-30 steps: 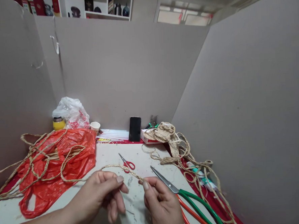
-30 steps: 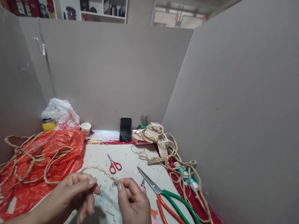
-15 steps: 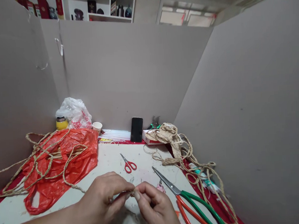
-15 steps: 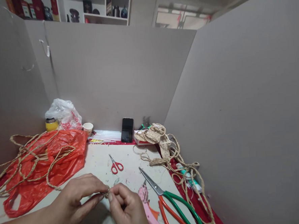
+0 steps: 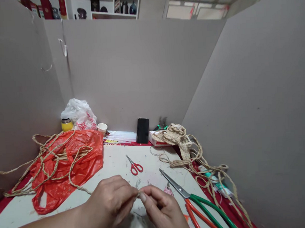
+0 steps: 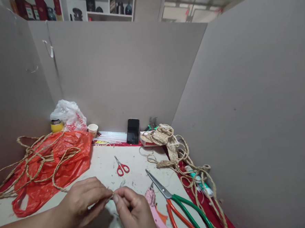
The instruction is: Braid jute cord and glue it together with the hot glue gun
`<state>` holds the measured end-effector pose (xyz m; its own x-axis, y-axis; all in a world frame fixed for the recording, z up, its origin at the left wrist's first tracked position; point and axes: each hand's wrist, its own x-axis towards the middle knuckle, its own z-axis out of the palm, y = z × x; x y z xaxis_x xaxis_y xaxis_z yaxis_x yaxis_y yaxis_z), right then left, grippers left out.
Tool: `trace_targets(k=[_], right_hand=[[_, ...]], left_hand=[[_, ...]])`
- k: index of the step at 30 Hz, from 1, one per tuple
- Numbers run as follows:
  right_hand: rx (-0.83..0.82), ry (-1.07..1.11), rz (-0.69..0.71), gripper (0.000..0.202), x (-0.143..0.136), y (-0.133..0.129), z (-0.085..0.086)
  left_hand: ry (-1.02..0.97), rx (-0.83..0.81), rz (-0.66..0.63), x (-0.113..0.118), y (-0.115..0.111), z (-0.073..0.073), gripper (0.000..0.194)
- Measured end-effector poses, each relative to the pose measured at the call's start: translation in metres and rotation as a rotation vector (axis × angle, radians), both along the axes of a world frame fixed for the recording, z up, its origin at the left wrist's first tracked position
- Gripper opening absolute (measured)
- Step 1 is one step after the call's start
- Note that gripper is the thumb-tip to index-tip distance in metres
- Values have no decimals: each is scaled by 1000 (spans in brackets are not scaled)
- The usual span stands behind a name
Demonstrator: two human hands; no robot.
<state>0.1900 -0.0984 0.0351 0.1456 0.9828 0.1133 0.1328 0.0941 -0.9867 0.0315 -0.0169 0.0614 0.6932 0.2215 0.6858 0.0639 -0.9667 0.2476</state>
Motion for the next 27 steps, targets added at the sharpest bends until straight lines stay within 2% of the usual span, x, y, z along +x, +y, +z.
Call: trace_targets(k=[9, 14, 19, 21, 23, 27], right_hand=[[88, -60, -31, 35, 2, -1, -3], [72, -144, -2, 31, 5, 2, -6], [101, -202, -4, 28, 5, 3, -1], [114, -226, -50, 23, 9, 1, 6], [163, -222, -161, 21, 17, -2, 18], [232, -272, -397, 17, 45, -13, 55]], left_hand=[[-36, -4, 10, 0, -1, 1, 14], [-8, -40, 3, 1, 0, 1, 13], [11, -101, 13, 1, 3, 1, 11], [-7, -172, 39, 1, 5, 1, 11], [-17, -275, 77, 1, 8, 2, 11], [12, -574, 147, 3, 14, 1, 11]])
